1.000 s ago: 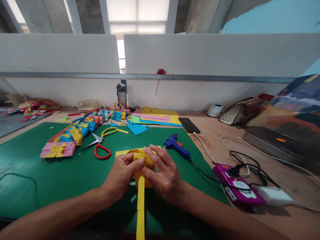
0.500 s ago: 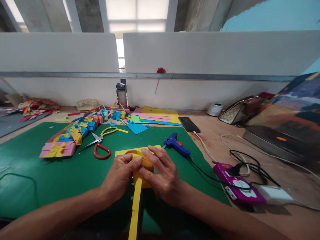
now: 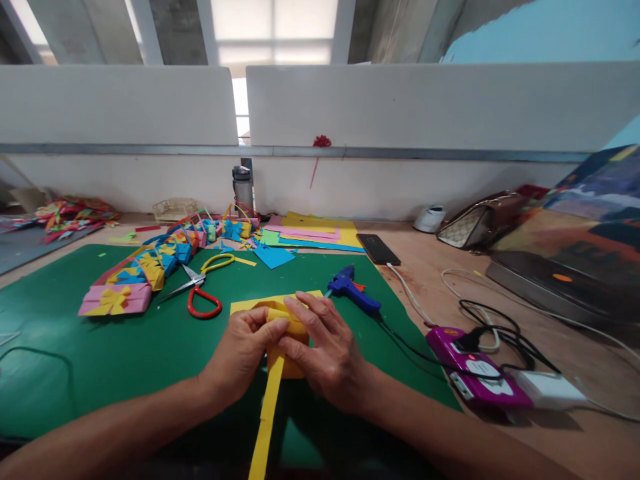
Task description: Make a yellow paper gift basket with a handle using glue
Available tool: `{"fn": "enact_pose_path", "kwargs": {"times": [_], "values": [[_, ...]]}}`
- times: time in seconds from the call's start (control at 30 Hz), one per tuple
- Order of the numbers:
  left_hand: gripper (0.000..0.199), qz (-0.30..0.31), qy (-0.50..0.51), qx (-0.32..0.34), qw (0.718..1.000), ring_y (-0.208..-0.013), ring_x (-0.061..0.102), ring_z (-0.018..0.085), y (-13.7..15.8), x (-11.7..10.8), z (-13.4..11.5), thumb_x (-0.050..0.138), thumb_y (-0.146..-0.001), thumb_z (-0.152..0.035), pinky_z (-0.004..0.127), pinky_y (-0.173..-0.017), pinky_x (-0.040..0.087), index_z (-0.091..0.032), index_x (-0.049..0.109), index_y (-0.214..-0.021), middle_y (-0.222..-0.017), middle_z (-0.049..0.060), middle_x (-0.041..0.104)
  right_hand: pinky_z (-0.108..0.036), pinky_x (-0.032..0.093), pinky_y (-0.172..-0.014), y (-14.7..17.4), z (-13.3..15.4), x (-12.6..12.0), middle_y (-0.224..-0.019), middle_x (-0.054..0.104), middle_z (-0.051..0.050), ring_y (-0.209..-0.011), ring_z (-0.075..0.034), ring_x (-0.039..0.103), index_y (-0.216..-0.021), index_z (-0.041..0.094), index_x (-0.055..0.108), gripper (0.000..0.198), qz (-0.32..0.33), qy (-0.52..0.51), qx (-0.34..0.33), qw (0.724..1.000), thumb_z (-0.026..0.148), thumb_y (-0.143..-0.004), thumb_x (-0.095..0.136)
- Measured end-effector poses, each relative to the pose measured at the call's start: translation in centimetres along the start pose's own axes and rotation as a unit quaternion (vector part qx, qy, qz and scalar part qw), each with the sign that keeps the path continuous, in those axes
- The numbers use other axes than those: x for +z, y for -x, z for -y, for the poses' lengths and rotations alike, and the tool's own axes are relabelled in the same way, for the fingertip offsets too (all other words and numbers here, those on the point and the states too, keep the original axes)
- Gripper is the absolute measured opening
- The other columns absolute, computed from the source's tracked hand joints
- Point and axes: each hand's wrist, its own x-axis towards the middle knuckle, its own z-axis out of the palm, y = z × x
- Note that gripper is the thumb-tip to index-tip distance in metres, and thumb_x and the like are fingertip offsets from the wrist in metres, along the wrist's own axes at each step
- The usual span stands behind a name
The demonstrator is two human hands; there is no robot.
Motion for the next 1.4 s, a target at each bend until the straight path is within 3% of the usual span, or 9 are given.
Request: {"fn": "enact_pose_path", "kwargs": {"times": [0.13, 0.3, 0.5, 0.8, 1.0, 1.13, 1.2, 1.4], "values": [[0.024, -0.001, 0.022, -0.011, 1.0, -0.064, 0.054, 0.011, -0.1, -0.1, 0.1, 0.076, -0.064, -0.032, 0.022, -0.062, 0.042, -0.011, 0.064, -0.07, -0.068, 0.001, 0.061, -0.051, 0.042, -0.091, 0.1, 0.1, 0.1, -0.118, 0.057, -0.015, -0.117, -0.028, 0.046, -0.087, 0.019, 0.065, 0.018, 0.006, 0.001, -0.003, 1.0, 0.014, -0.085, 0.048], [0.033, 0.049, 0.118, -0.048, 0.991, -0.06, 0.058, 0.013, -0.2, 0.1, -0.2, 0.06, -0.079, -0.045, 0.023, -0.06, 0.045, -0.013, 0.066, -0.086, -0.07, 0.004, 0.065, -0.048, 0.046, -0.088, -0.1, -0.6, 0.1, -0.116, 0.057, -0.016, -0.116, -0.027, 0.047, -0.093, 0.019, 0.064, 0.019, -0.005, 0.002, 0.008, 1.0, 0.013, -0.085, 0.048], [0.018, 0.073, 0.165, -0.072, 0.981, -0.068, 0.063, 0.015, -0.1, 0.2, -0.1, 0.066, -0.076, -0.03, 0.023, -0.068, 0.048, -0.014, 0.068, -0.085, -0.077, 0.005, 0.068, -0.046, 0.048, -0.086, -0.2, -1.6, 0.2, -0.111, 0.058, -0.018, -0.108, -0.026, 0.052, -0.093, 0.017, 0.065, 0.015, -0.013, -0.001, 0.027, 1.0, 0.013, -0.084, 0.053], [0.014, 0.035, 0.142, -0.081, 0.986, -0.06, 0.058, 0.009, -0.6, 0.0, 0.1, 0.071, -0.072, -0.024, 0.019, -0.063, 0.046, -0.012, 0.065, -0.076, -0.067, 0.0, 0.062, -0.048, 0.047, -0.09, 0.1, -1.0, 0.4, -0.111, 0.058, -0.015, -0.115, -0.028, 0.049, -0.096, 0.019, 0.064, 0.021, 0.013, -0.037, 0.002, 0.999, 0.011, -0.085, 0.047], [0.02, 0.007, 0.15, -0.041, 0.988, -0.063, 0.06, 0.011, -0.7, -0.3, -0.3, 0.072, -0.07, -0.029, 0.021, -0.063, 0.049, -0.014, 0.064, -0.08, -0.073, 0.001, 0.065, -0.048, 0.046, -0.091, 0.2, -0.7, 0.6, -0.124, 0.05, -0.018, -0.117, -0.027, 0.047, -0.101, 0.018, 0.063, 0.02, 0.006, -0.083, 0.072, 0.994, 0.014, -0.085, 0.051], [0.025, -0.008, 0.137, -0.028, 0.99, -0.061, 0.061, 0.011, -0.9, -0.4, -0.7, 0.073, -0.07, -0.032, 0.022, -0.063, 0.05, -0.015, 0.063, -0.085, -0.073, 0.001, 0.065, -0.033, 0.053, -0.07, 0.3, -0.8, 0.8, -0.096, 0.063, -0.012, -0.086, -0.019, 0.061, -0.105, 0.017, 0.062, 0.022, 0.033, -0.157, 0.1, 0.982, 0.015, -0.087, 0.05], [0.027, -0.016, 0.129, -0.026, 0.991, -0.059, 0.06, 0.011, -0.9, -0.4, -0.8, 0.073, -0.068, -0.034, 0.023, -0.062, 0.05, -0.015, 0.062, -0.084, -0.071, 0.0, 0.065, -0.027, 0.051, -0.06, 0.5, -0.8, 0.9, -0.077, 0.063, -0.007, -0.068, -0.015, 0.059, -0.104, 0.016, 0.063, 0.021, 0.037, -0.171, 0.104, 0.979, 0.015, -0.087, 0.05], [0.03, -0.019, 0.087, -0.033, 0.996, -0.05, 0.051, 0.008, -1.3, -1.0, -0.1, 0.07, -0.071, -0.039, 0.022, -0.056, 0.047, -0.015, 0.064, -0.087, -0.061, -0.003, 0.057, -0.023, 0.046, -0.055, 0.6, -0.8, 0.7, -0.067, 0.062, -0.003, -0.06, -0.013, 0.057, -0.095, 0.015, 0.064, 0.017, 0.027, -0.184, 0.111, 0.976, 0.013, -0.086, 0.05]]}}
